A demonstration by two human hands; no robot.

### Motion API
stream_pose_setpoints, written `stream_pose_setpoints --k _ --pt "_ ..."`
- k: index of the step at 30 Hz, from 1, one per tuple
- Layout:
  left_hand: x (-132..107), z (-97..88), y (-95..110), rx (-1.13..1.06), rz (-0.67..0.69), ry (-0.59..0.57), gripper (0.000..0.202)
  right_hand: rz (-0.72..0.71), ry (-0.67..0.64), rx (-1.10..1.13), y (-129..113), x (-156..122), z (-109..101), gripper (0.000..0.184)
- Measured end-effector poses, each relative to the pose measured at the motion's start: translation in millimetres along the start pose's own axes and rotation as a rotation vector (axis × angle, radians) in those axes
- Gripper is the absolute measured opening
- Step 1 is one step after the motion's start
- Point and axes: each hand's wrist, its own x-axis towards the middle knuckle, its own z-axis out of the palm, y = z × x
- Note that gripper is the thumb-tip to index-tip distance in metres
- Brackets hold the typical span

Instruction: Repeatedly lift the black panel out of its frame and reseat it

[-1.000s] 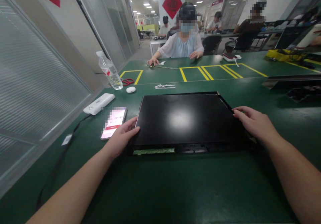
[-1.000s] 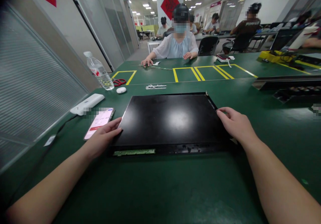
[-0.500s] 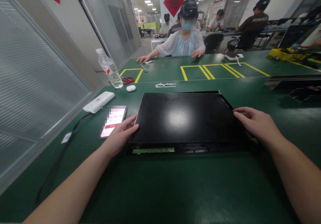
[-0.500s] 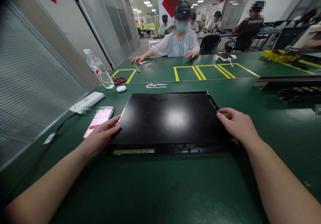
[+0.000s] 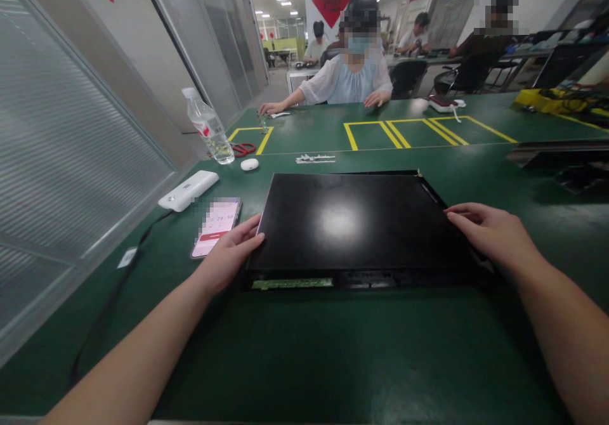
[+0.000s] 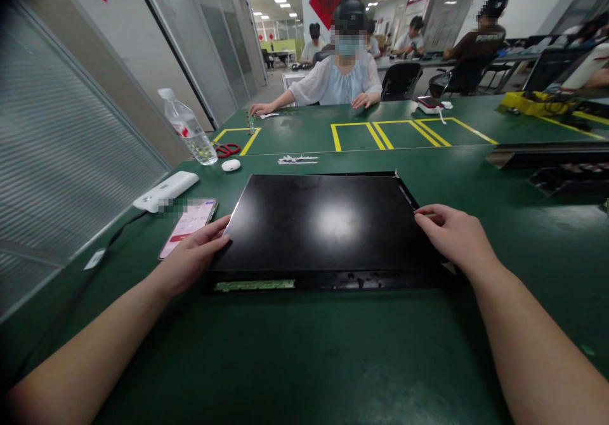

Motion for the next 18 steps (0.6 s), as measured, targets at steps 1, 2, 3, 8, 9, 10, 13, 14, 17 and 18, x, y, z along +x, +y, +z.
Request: stream_pose_setpoints --k 1,2,3,8,9,10,13,14,17,18 --pt "0.3 -0.2 -0.3 0.003 0.000 -0.001 0.068 0.003 0.000 0.001 0.1 0.1 -0.1 0.041" --pt "0.6 -0.3 -0.5 0.004 0.003 -0.004 0.067 0.006 0.001 0.002 0.1 0.2 -0.2 0.041" --pt "0.8 -0.2 -0.7 0.005 0.009 -0.006 0.066 0.008 0.000 0.002 0.1 0.2 -0.4 0.041" --pt "1.3 1.8 -1.0 0.010 0.039 -0.011 0.065 0.032 0.004 -0.008 0.1 2.1 -0.7 0.038" --pt "1.2 2.3 -1.2 0.006 0.043 -0.014 0.066 0.040 0.005 -0.011 0.5 2.8 -0.4 0.038" --pt "1.2 2.7 -1.5 0.001 0.046 -0.019 0.066 0.047 0.007 -0.014 1.0 3.5 -0.1 0.038" --pt "0.7 4.0 -2.2 -0.021 0.055 -0.024 0.068 0.061 0.000 -0.009 3.0 5.3 1.3 0.038" --pt "0.4 4.4 -2.2 -0.027 0.060 -0.020 0.069 0.064 -0.005 -0.006 3.5 5.6 1.7 0.038" --pt "-1.2 4.1 -0.7 0.012 0.093 0.009 0.071 0.065 -0.015 -0.001 3.9 5.9 2.0 0.038" --pt "-1.7 3.1 0.2 0.063 0.123 0.035 0.069 0.062 -0.014 -0.007 3.8 6.0 1.8 0.038"
